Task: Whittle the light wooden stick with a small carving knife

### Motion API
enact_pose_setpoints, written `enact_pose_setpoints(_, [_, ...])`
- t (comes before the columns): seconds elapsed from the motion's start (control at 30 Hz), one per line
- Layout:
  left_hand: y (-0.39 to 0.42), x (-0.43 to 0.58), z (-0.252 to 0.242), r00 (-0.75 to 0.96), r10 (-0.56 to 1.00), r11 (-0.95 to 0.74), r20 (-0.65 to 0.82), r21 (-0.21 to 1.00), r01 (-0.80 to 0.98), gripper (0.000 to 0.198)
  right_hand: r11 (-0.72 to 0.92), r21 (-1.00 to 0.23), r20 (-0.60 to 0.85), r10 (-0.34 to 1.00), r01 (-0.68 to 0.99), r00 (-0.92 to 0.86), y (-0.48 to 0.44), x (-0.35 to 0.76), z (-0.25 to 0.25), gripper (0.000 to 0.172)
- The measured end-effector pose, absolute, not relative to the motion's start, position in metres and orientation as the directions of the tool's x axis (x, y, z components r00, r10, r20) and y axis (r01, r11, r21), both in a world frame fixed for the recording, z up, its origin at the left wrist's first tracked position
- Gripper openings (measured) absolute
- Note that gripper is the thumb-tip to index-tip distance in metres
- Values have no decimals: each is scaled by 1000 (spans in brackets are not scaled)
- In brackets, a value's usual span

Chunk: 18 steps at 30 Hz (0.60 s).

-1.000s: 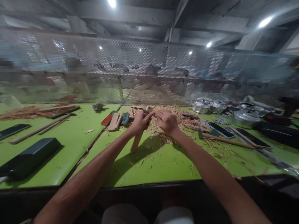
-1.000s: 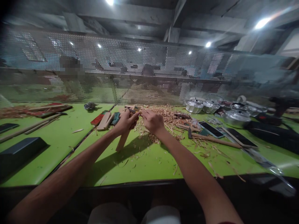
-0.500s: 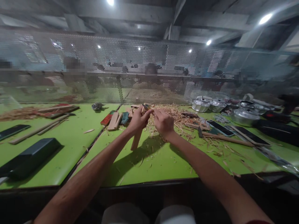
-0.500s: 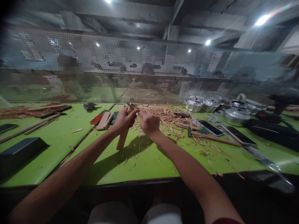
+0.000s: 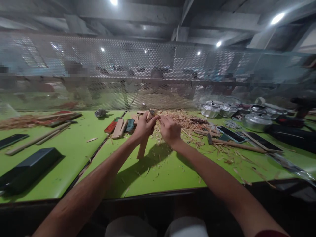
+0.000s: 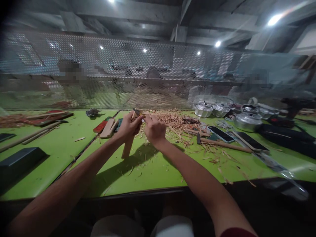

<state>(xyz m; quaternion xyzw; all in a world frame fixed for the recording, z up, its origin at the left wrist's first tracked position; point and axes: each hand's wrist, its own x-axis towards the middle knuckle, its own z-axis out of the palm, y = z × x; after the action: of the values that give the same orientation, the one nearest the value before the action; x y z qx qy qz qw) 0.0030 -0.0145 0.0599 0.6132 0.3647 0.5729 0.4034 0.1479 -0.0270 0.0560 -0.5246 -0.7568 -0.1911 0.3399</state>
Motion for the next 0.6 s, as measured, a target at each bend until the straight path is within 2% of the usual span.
enact_pose_setpoints(0.27, [-11, 2, 56, 162, 933, -320, 320, 947, -30, 44, 503, 0, 661, 649, 864, -377, -12, 172, 62, 38])
enact_pose_setpoints(0.6, [-12, 3, 58, 53, 927, -367, 372, 926, -85, 44, 380, -133, 630, 745, 915, -218, -33, 149, 65, 42])
